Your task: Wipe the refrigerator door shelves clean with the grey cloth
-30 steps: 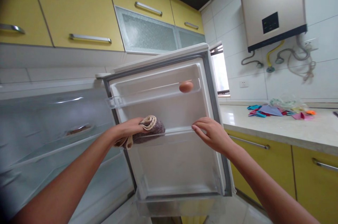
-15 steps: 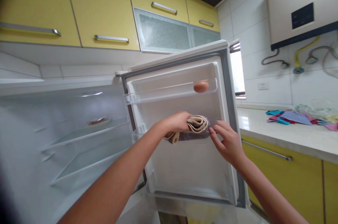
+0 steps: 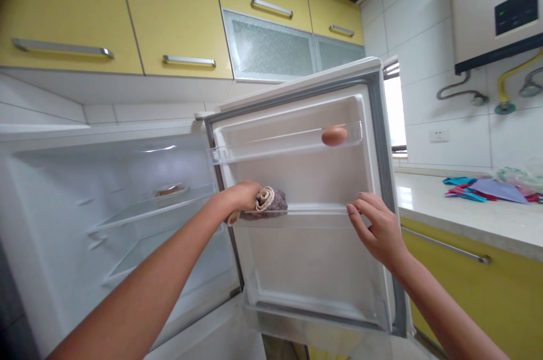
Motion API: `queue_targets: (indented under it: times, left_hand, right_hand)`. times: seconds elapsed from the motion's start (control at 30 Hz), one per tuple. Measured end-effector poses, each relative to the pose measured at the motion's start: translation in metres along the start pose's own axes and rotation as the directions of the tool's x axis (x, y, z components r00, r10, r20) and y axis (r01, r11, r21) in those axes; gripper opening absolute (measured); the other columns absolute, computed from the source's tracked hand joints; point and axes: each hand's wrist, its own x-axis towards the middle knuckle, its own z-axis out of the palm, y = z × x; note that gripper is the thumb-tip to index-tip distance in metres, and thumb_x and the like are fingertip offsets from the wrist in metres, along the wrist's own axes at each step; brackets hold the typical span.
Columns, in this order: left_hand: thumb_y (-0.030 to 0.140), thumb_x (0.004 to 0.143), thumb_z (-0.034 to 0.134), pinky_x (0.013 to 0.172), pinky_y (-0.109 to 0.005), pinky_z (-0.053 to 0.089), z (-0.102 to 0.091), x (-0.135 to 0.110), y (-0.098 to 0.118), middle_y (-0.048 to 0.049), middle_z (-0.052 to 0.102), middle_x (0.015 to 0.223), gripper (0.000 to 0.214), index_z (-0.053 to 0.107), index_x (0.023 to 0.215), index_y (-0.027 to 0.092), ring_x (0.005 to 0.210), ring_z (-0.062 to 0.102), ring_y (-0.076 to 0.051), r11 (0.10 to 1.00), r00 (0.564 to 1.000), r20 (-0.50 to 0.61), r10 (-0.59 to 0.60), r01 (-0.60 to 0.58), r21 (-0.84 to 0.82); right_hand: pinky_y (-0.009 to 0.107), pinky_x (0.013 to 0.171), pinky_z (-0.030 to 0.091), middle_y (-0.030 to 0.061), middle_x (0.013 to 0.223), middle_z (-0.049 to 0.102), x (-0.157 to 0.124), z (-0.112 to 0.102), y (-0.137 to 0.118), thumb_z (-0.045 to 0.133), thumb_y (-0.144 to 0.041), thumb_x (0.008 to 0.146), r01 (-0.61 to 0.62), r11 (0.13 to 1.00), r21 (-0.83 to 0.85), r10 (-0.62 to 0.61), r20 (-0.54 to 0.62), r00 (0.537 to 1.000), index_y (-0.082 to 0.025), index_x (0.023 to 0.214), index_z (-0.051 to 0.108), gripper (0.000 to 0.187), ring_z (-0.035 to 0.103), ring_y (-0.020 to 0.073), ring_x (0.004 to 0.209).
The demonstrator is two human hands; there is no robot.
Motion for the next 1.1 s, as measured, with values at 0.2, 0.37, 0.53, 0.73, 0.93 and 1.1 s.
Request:
queue_targets:
  times: [0.2,0.37,0.53,0.73,0.93,1.1]
  left_hand:
    - [0.041,0.058,0.079,0.065,-0.028,0.049,0.000,0.001,0.007,-0.0095,0.078,0.086,0.039,0.079,0.091,0.019,0.075,0.069,-0.023,0.995,1.000,-0.016,0.019,-0.020,-0.094]
    - [0.037,0.055,0.080,0.068,-0.030,0.050,0.005,0.004,0.007,-0.0067,0.078,0.081,0.034,0.080,0.084,0.020,0.077,0.070,-0.025,0.973,0.992,-0.122,-0.040,0.011,-0.229]
    - [0.038,0.067,0.077,0.078,-0.028,0.051,0.009,-0.005,-0.012,-0.0024,0.079,0.099,0.040,0.077,0.104,0.022,0.093,0.071,-0.023,0.879,0.917,-0.326,-0.231,0.053,-0.474]
    - [0.042,0.076,0.071,0.080,-0.028,0.052,0.015,-0.027,-0.032,-0.0039,0.078,0.108,0.040,0.073,0.110,0.023,0.099,0.071,-0.022,0.739,0.750,-0.442,-0.493,0.093,-0.667]
    - [0.043,0.073,0.069,0.076,-0.038,0.051,0.023,-0.041,-0.047,-0.0171,0.078,0.101,0.035,0.077,0.095,0.017,0.097,0.071,-0.035,0.611,0.559,-0.399,-0.727,0.260,-0.748]
    - [0.044,0.072,0.068,0.075,-0.037,0.052,0.032,-0.037,-0.049,-0.0186,0.077,0.101,0.037,0.076,0.096,0.016,0.097,0.072,-0.034,0.524,0.479,-0.363,-0.799,0.257,-0.812]
  right_hand:
    - [0.035,0.072,0.046,0.0038,0.076,0.061,-0.001,0.001,0.001,0.051,-0.026,0.095,-0.002,1.000,-0.012,0.002,-0.012,1.000,-0.026,0.072,0.053,0.023,0.063,0.0235,0.085]
    - [0.034,0.072,0.046,0.0031,0.075,0.059,-0.002,0.003,0.004,0.051,-0.025,0.095,0.009,1.000,-0.017,-0.010,-0.010,1.000,-0.025,0.074,0.054,0.021,0.062,0.0227,0.085]
    - [0.033,0.073,0.046,0.0027,0.076,0.059,-0.002,0.004,0.008,0.053,-0.025,0.094,0.026,1.000,-0.009,-0.026,-0.029,0.999,-0.025,0.075,0.055,0.019,0.062,0.0225,0.086]
    - [0.034,0.075,0.047,0.0026,0.078,0.060,-0.005,0.005,0.011,0.053,-0.026,0.094,0.026,1.000,-0.002,-0.026,-0.036,0.999,-0.025,0.076,0.056,0.019,0.062,0.0224,0.087]
    - [0.037,0.083,0.049,0.0028,0.078,0.060,-0.006,0.007,0.012,0.053,-0.028,0.094,0.007,1.000,0.010,-0.006,-0.047,0.999,-0.025,0.077,0.056,0.018,0.063,0.0243,0.094]
    - [0.040,0.094,0.050,0.0020,0.079,0.061,-0.007,0.011,0.009,0.053,-0.028,0.094,0.010,1.000,0.020,-0.009,-0.072,0.997,-0.025,0.078,0.057,0.018,0.062,0.0219,0.087]
